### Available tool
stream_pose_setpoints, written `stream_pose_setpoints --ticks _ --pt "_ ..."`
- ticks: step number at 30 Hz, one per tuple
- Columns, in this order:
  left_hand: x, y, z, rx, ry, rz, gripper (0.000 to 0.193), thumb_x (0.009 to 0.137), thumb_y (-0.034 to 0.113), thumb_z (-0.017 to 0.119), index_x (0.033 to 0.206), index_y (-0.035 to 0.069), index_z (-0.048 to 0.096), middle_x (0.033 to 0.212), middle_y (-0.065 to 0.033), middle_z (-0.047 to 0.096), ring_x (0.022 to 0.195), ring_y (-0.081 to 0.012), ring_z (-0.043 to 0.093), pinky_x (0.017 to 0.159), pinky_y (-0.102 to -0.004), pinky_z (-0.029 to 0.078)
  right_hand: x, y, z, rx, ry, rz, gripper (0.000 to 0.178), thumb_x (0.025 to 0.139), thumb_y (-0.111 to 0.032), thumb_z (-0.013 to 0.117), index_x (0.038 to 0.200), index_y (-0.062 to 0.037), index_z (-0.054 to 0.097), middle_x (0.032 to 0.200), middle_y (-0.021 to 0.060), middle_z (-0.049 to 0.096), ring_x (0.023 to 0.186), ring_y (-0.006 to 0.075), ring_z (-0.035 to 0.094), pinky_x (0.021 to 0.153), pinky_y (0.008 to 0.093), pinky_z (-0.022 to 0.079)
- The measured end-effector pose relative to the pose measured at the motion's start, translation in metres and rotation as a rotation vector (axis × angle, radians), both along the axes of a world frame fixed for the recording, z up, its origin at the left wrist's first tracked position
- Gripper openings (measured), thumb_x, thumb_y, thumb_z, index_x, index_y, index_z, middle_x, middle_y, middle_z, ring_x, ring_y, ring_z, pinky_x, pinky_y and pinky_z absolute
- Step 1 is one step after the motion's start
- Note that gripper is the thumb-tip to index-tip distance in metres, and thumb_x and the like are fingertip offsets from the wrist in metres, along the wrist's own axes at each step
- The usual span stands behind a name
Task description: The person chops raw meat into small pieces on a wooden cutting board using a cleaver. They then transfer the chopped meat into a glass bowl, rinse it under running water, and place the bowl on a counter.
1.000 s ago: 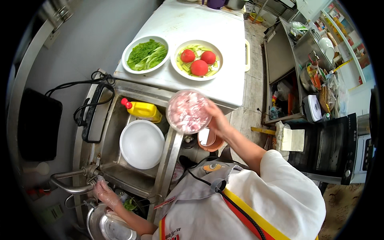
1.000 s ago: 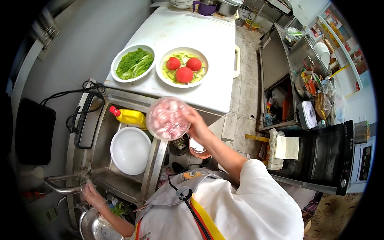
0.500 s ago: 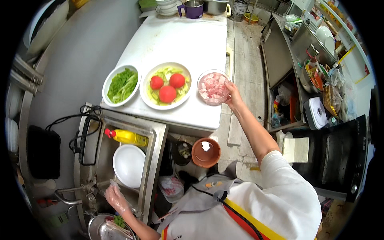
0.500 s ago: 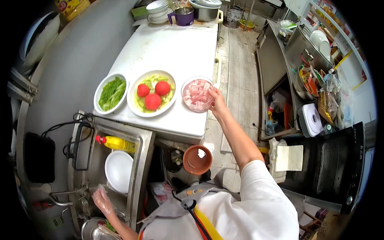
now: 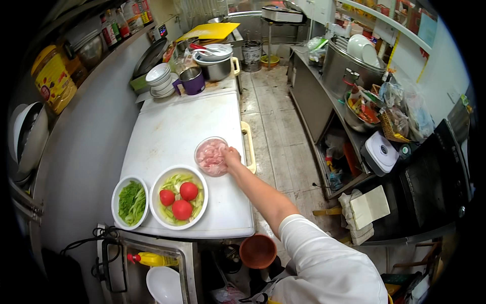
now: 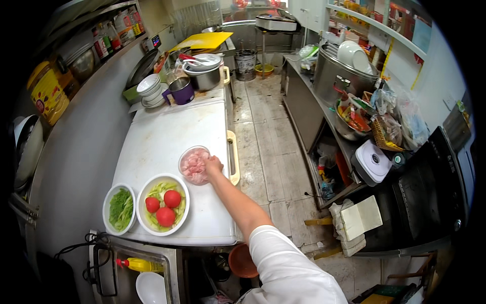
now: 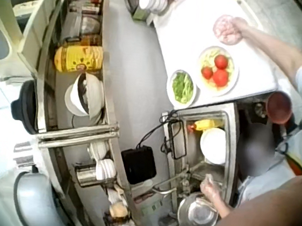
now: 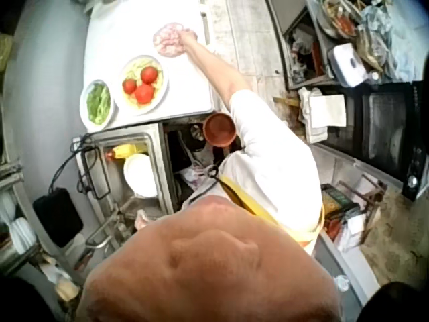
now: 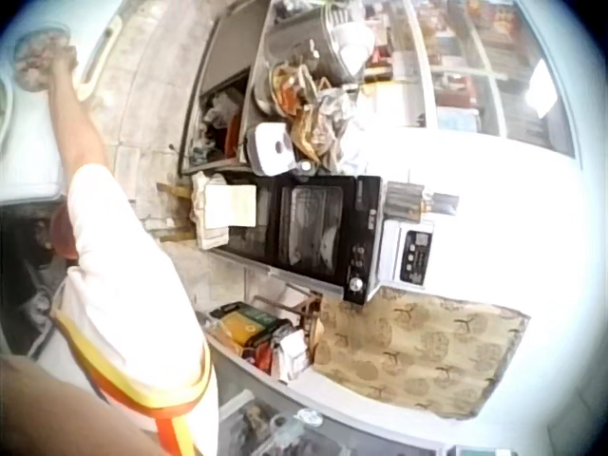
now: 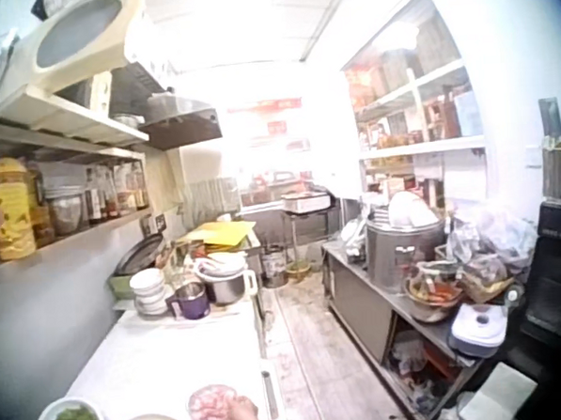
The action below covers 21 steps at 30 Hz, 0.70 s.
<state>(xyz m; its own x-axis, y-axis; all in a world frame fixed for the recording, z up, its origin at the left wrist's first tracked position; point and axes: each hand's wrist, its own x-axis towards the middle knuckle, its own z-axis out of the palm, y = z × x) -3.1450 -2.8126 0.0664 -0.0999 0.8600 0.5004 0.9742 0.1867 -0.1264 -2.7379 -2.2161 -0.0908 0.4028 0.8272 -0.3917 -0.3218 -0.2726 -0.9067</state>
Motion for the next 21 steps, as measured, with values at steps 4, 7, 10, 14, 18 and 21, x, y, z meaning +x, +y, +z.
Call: stream_pose_setpoints --ticks 4,7,10,14,18,21 --pt "-0.010 0.046 -0.025 -0.036 -0.130 -0.112 0.021 0.090 0.016 0.058 0.096 -0.002 0.066 0.086 -0.0165 0.065 0.075 -0.0333 0.061 0.068 -0.0425 0.049 -0.004 -0.032 0.057 0.089 -0.043 -0.093 0.057 0.084 -0.024 0.067 0.127 0.0052 0.045 0.109 0.0148 0.059 0.091 0.0208 0.060 0.071 0.0313 0.053" --pt "0.020 0.088 0.003 -0.112 -0.254 -0.098 0.018 0.088 0.015 0.061 0.096 0.000 0.068 0.087 -0.0175 0.064 0.079 -0.0345 0.059 0.073 -0.0433 0.048 0.007 -0.061 0.060 0.200 0.004 -0.103 0.055 0.086 -0.026 0.065 0.126 0.0057 0.046 0.107 0.0143 0.059 0.089 0.0199 0.061 0.071 0.0295 0.053" --pt "0.012 0.116 -0.018 -0.191 -0.330 -0.137 0.017 0.084 0.011 0.066 0.096 0.000 0.068 0.088 -0.0188 0.065 0.081 -0.0359 0.059 0.076 -0.0439 0.047 0.026 -0.121 0.066 0.280 0.098 0.039 0.045 0.087 -0.024 0.064 0.120 0.0049 0.051 0.101 0.0122 0.061 0.084 0.0172 0.062 0.070 0.0272 0.053" --pt "0.063 0.181 -0.012 -0.115 -0.472 -0.456 0.020 0.085 0.013 0.064 0.098 -0.002 0.067 0.094 -0.0194 0.066 0.088 -0.0357 0.060 0.080 -0.0424 0.047 0.081 -0.243 0.022 0.121 -0.064 0.101 0.016 0.087 -0.016 0.062 0.087 0.0004 0.061 0.069 0.0050 0.060 0.059 0.0116 0.059 0.054 0.0237 0.049" --pt "0.097 0.206 -0.007 -0.093 -0.557 -0.573 0.022 0.085 0.011 0.063 0.103 0.000 0.067 0.095 -0.0177 0.067 0.089 -0.0345 0.060 0.082 -0.0422 0.046 0.156 -0.373 -0.010 -0.093 -0.053 -0.091 0.016 0.088 -0.016 0.061 0.080 -0.0030 0.057 0.064 0.0047 0.056 0.052 0.0134 0.057 0.046 0.0257 0.046" --pt "0.126 0.218 -0.006 -0.060 -0.456 -0.622 0.023 0.085 0.010 0.063 0.106 0.001 0.066 0.097 -0.0164 0.066 0.088 -0.0338 0.060 0.082 -0.0421 0.046 0.217 -0.442 -0.014 -0.212 -0.064 -0.254 0.020 0.090 -0.018 0.060 0.077 -0.0047 0.055 0.063 0.0036 0.055 0.053 0.0139 0.059 0.046 0.0261 0.047"
